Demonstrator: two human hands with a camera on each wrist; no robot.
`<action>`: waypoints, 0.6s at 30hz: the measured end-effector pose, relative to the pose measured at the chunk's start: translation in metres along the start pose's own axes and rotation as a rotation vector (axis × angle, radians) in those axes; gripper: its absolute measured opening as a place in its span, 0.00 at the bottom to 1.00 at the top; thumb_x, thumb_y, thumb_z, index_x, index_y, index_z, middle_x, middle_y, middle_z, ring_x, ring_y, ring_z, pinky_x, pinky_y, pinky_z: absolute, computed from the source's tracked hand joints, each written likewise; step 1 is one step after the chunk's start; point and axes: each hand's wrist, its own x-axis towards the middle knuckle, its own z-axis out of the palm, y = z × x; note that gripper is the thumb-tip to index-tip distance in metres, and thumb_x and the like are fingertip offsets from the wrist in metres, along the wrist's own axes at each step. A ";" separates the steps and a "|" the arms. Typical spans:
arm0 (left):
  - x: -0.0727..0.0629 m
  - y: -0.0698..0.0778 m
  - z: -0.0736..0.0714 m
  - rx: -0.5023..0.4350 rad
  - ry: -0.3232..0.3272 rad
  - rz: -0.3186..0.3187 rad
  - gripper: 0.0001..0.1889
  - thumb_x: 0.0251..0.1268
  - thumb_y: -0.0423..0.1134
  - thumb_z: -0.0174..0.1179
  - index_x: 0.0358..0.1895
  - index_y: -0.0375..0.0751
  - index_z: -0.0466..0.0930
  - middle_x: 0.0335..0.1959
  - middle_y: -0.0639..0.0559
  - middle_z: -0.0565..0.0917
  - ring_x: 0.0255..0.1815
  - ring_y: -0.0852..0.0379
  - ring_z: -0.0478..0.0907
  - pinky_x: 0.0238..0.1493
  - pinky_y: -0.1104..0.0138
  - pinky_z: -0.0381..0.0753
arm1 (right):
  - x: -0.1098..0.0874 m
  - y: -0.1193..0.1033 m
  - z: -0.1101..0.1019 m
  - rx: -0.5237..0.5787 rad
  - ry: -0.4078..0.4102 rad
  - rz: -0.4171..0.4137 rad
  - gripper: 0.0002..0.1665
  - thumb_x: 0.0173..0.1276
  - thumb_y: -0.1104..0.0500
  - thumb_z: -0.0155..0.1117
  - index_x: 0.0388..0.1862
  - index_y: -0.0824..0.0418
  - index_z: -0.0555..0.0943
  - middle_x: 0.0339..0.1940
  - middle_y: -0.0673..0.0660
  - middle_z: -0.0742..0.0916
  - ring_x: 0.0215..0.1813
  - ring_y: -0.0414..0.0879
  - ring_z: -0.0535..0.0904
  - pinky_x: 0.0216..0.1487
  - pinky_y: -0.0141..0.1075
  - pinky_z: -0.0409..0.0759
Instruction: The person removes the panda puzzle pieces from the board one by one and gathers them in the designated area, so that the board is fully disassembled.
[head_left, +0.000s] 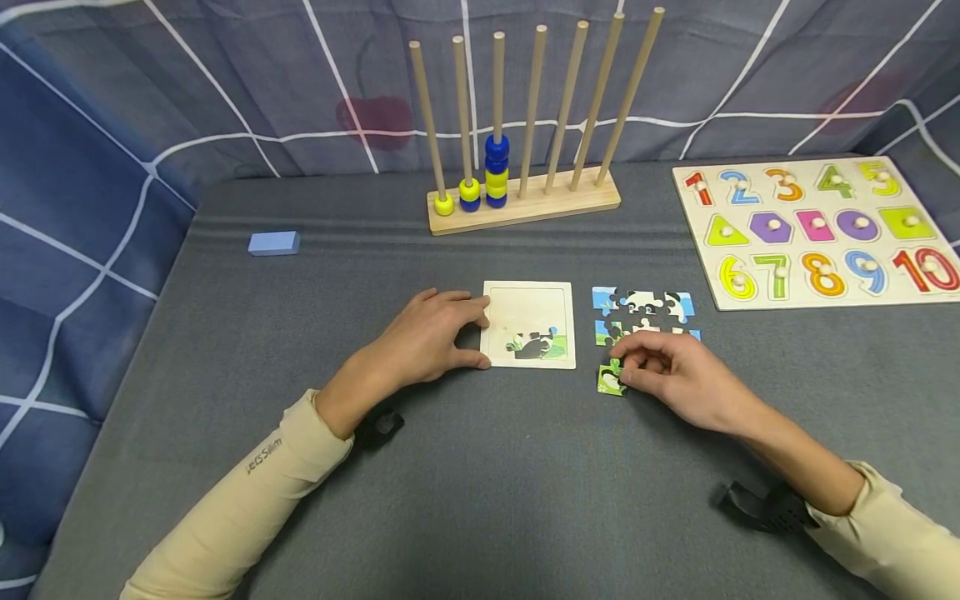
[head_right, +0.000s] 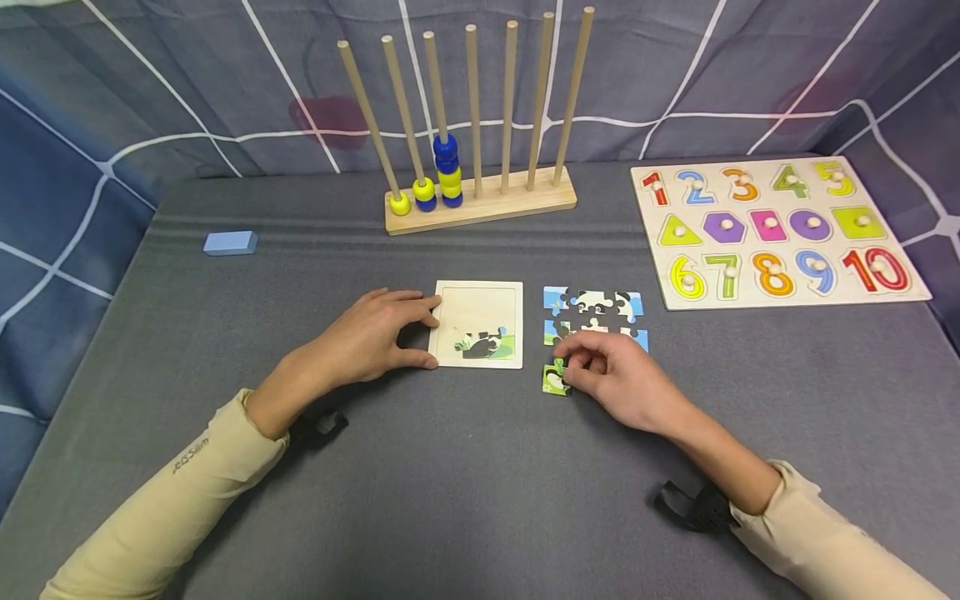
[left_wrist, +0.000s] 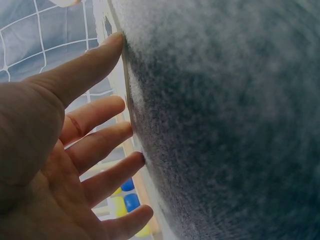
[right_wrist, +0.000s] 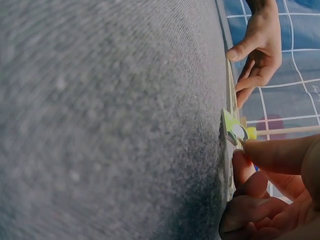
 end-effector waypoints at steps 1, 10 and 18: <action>0.000 0.000 0.000 0.000 -0.001 -0.001 0.25 0.57 0.53 0.72 0.55 0.43 0.83 0.71 0.49 0.70 0.72 0.46 0.64 0.70 0.42 0.56 | 0.000 0.001 0.000 -0.012 0.001 0.000 0.08 0.67 0.70 0.65 0.44 0.64 0.83 0.30 0.50 0.80 0.28 0.40 0.73 0.28 0.30 0.71; 0.001 -0.001 0.001 0.004 -0.001 -0.003 0.25 0.57 0.53 0.72 0.55 0.43 0.83 0.71 0.48 0.70 0.72 0.45 0.63 0.70 0.41 0.55 | 0.000 0.001 0.001 -0.102 0.012 -0.011 0.09 0.66 0.70 0.66 0.45 0.63 0.84 0.29 0.47 0.80 0.27 0.38 0.71 0.28 0.31 0.71; 0.002 -0.001 0.001 0.008 -0.002 -0.003 0.25 0.57 0.53 0.72 0.55 0.43 0.83 0.71 0.48 0.69 0.72 0.45 0.63 0.70 0.41 0.55 | 0.002 0.001 0.003 -0.155 0.037 -0.027 0.10 0.65 0.69 0.67 0.45 0.61 0.84 0.27 0.46 0.79 0.26 0.38 0.70 0.28 0.31 0.69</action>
